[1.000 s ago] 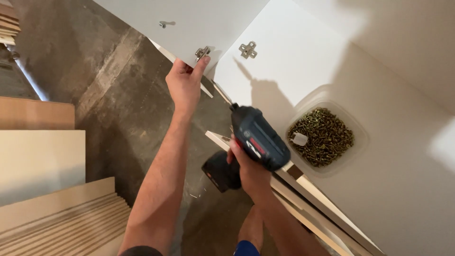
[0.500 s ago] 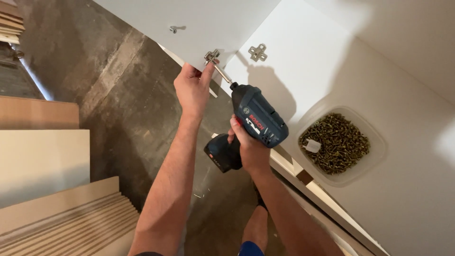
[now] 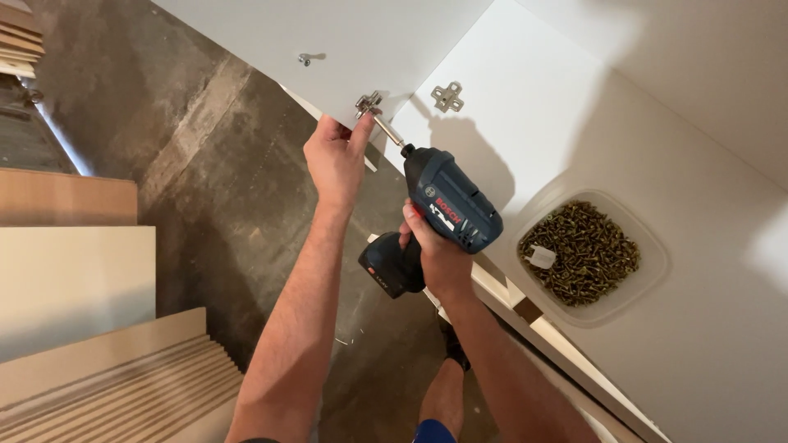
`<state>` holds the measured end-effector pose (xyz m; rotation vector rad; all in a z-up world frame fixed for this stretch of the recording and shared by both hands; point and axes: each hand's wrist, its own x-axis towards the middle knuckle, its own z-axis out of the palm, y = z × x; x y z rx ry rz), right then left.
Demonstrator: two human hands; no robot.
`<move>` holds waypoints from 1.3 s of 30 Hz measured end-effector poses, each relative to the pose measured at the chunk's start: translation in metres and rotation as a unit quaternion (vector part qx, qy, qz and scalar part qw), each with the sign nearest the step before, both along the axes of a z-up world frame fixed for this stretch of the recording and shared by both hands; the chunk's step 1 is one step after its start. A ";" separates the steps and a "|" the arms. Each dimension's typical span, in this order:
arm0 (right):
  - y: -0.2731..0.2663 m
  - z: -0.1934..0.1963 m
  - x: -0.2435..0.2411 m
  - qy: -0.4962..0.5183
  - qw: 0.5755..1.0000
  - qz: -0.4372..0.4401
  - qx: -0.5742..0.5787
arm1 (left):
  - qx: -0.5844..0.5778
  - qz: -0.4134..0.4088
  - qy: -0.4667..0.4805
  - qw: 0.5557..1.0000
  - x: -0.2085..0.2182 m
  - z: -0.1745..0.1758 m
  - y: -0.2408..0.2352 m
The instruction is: Attaching metal hinges to white cabinet doors using a power drill and screws in a workshop environment.
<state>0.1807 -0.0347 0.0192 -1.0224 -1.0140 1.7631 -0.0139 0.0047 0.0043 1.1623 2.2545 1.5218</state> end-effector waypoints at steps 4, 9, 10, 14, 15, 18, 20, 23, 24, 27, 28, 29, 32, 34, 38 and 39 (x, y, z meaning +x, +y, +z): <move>0.002 -0.005 0.001 -0.018 1.000 0.012 0.018 | 0.010 0.003 -0.006 1.000 0.002 0.000 0.002; 0.004 -0.009 0.002 -0.065 0.996 0.036 0.040 | 0.016 0.008 0.007 1.000 0.010 0.005 0.000; 0.003 -0.009 0.001 -0.067 0.996 0.033 0.043 | 0.023 0.007 0.010 1.000 0.014 0.011 0.001; 0.003 -0.014 -0.001 -0.060 0.997 0.033 0.041 | 0.029 0.003 0.006 1.000 0.005 0.002 0.001; 0.005 -0.015 -0.002 -0.064 0.996 0.031 0.056 | 0.025 0.004 0.008 1.000 0.002 -0.004 0.002; 0.006 -0.018 -0.006 -0.065 0.995 0.020 0.078 | 0.023 0.004 0.003 1.000 -0.001 -0.013 0.002; 0.006 -0.018 -0.008 -0.063 0.994 0.012 0.087 | 0.024 0.005 -0.006 1.000 0.001 -0.012 0.000; 0.008 -0.015 -0.008 -0.097 0.991 0.035 0.087 | 0.021 0.006 0.001 1.000 0.001 -0.008 0.000; 0.008 -0.011 -0.006 -0.106 0.991 0.046 0.066 | 0.012 0.010 0.011 1.000 0.001 -0.008 -0.001; 0.011 -0.003 -0.006 -0.120 0.989 0.060 0.053 | 0.004 0.013 0.018 1.000 0.000 -0.004 0.000; 0.010 -0.001 -0.002 -0.132 0.988 0.064 0.057 | 0.000 0.011 0.008 1.000 0.003 -0.003 -0.001; 0.011 -0.001 -0.002 -0.132 0.988 0.063 0.058 | 0.000 0.010 0.008 1.000 0.004 -0.005 0.001; 0.009 -0.003 -0.003 -0.170 0.982 0.082 0.008 | 0.000 0.010 0.020 1.000 0.002 -0.007 -0.001; 0.006 -0.018 -0.007 0.025 0.998 -0.001 0.061 | -0.002 0.002 0.008 1.000 -0.001 -0.011 0.001; -0.025 -0.003 0.012 0.000 0.993 -0.022 0.118 | -0.010 0.009 -0.006 1.000 0.004 -0.010 0.000; -0.037 0.006 0.024 -0.061 0.994 0.009 0.093 | -0.011 0.019 -0.029 0.999 0.008 -0.012 -0.001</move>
